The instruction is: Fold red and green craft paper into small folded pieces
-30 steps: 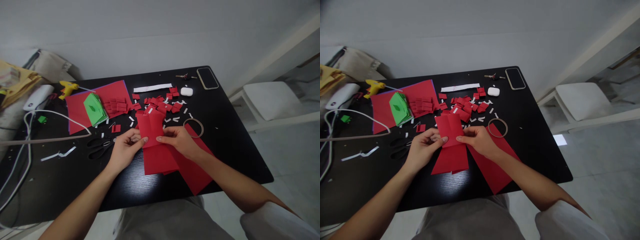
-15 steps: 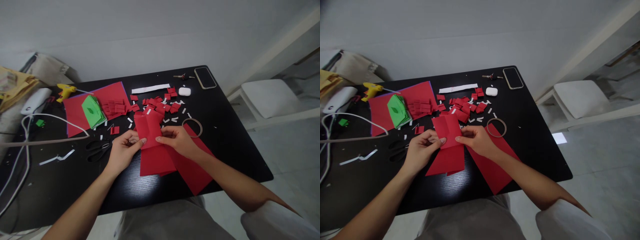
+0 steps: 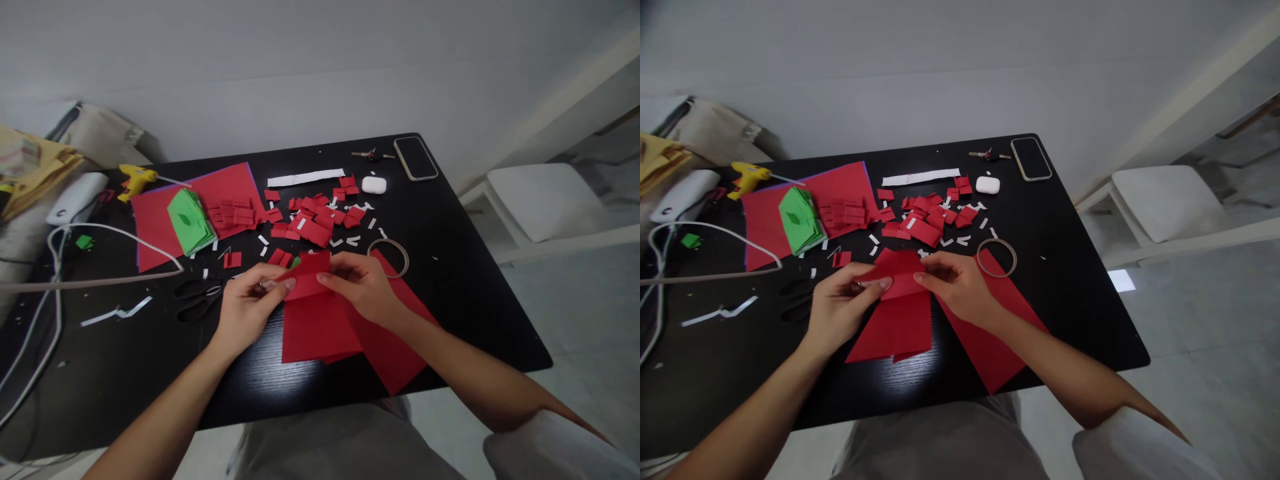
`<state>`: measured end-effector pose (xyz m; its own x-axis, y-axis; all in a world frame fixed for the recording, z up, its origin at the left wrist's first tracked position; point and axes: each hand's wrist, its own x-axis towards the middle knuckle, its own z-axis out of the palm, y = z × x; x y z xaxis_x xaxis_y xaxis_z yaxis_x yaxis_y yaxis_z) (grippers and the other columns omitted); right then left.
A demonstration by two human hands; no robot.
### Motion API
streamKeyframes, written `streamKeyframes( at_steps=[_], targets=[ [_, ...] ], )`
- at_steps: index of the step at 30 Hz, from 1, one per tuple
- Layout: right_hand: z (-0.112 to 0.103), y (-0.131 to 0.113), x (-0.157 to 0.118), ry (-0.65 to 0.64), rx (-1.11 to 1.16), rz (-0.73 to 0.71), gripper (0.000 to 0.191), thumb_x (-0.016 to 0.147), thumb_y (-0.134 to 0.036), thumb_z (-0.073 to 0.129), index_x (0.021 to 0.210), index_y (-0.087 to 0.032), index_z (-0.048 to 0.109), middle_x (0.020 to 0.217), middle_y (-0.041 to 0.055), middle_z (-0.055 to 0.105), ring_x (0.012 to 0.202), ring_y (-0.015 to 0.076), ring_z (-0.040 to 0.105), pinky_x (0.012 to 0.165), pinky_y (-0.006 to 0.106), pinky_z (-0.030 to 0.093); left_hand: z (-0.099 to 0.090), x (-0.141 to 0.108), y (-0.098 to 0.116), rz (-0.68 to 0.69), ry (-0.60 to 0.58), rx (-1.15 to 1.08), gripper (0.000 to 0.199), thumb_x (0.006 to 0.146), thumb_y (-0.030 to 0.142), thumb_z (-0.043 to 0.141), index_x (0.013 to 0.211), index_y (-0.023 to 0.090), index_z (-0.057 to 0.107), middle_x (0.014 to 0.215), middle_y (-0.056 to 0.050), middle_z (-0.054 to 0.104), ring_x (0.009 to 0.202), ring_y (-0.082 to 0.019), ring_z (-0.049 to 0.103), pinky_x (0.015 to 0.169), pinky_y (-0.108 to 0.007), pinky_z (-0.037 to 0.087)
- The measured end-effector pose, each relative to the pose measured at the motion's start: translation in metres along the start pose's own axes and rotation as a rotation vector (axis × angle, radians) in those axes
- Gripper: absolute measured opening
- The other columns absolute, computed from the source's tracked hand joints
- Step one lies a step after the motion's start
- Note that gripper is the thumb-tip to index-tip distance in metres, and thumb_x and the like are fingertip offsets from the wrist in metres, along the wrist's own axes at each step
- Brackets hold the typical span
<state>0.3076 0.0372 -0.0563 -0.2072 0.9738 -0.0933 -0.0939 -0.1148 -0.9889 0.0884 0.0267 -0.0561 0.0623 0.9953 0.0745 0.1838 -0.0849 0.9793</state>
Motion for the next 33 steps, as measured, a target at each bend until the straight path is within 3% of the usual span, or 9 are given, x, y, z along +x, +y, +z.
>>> streamKeyframes(
  at_steps=[3, 8, 12, 18, 25, 33],
  targets=[
    [0.0, -0.001, -0.003, -0.021, 0.016, -0.071, 0.01, 0.085, -0.03, 0.081, 0.092, -0.024, 0.081, 0.091, 0.0033, 0.079, 0.085, 0.0182, 0.072, 0.079, 0.032, 0.058, -0.002, -0.003, 0.002, 0.07, -0.019, 0.009, 0.006, 0.085, 0.024, 0.08, 0.09, 0.021, 0.082, 0.08, -0.002, 0.077, 0.062, -0.012, 0.065, 0.058, -0.021, 0.052],
    [0.001, -0.002, -0.007, -0.017, -0.006, -0.109, 0.008, 0.087, -0.03, 0.078, 0.091, -0.024, 0.081, 0.09, 0.0042, 0.079, 0.082, 0.0184, 0.073, 0.075, 0.032, 0.058, -0.002, -0.006, 0.008, 0.131, -0.016, 0.0, 0.006, 0.086, 0.02, 0.077, 0.09, 0.021, 0.082, 0.079, -0.002, 0.079, 0.062, -0.012, 0.067, 0.059, -0.021, 0.054],
    [0.002, -0.001, -0.008, -0.027, -0.035, -0.117, 0.007, 0.087, -0.028, 0.077, 0.092, -0.024, 0.081, 0.093, 0.0046, 0.08, 0.086, 0.0197, 0.073, 0.078, 0.033, 0.059, -0.001, -0.005, 0.011, 0.135, 0.001, 0.031, 0.015, 0.079, 0.018, 0.082, 0.095, 0.021, 0.081, 0.086, -0.003, 0.08, 0.068, -0.014, 0.071, 0.064, -0.023, 0.058],
    [0.001, 0.002, -0.007, -0.027, -0.052, -0.106, 0.009, 0.085, -0.023, 0.076, 0.094, -0.025, 0.08, 0.09, 0.0031, 0.079, 0.082, 0.0183, 0.072, 0.075, 0.032, 0.057, -0.001, -0.004, 0.015, 0.119, -0.014, 0.083, 0.017, 0.084, 0.017, 0.075, 0.099, 0.022, 0.08, 0.087, -0.003, 0.081, 0.071, -0.015, 0.073, 0.065, -0.023, 0.058],
    [0.002, 0.0, -0.007, -0.042, -0.041, -0.101, 0.007, 0.087, -0.026, 0.077, 0.093, -0.025, 0.08, 0.093, 0.0035, 0.08, 0.086, 0.0191, 0.073, 0.079, 0.033, 0.059, -0.001, -0.007, 0.011, 0.159, -0.002, 0.059, 0.012, 0.084, 0.019, 0.08, 0.094, 0.023, 0.083, 0.091, -0.005, 0.083, 0.078, -0.018, 0.077, 0.07, -0.025, 0.062],
    [0.004, 0.0, -0.008, -0.049, 0.014, -0.094, 0.012, 0.089, -0.036, 0.078, 0.091, -0.025, 0.079, 0.091, 0.0041, 0.079, 0.085, 0.0194, 0.074, 0.08, 0.034, 0.061, 0.001, -0.008, 0.006, 0.296, -0.003, 0.057, 0.011, 0.089, 0.019, 0.077, 0.094, 0.025, 0.084, 0.091, -0.005, 0.084, 0.084, -0.018, 0.078, 0.077, -0.029, 0.064]
  ],
)
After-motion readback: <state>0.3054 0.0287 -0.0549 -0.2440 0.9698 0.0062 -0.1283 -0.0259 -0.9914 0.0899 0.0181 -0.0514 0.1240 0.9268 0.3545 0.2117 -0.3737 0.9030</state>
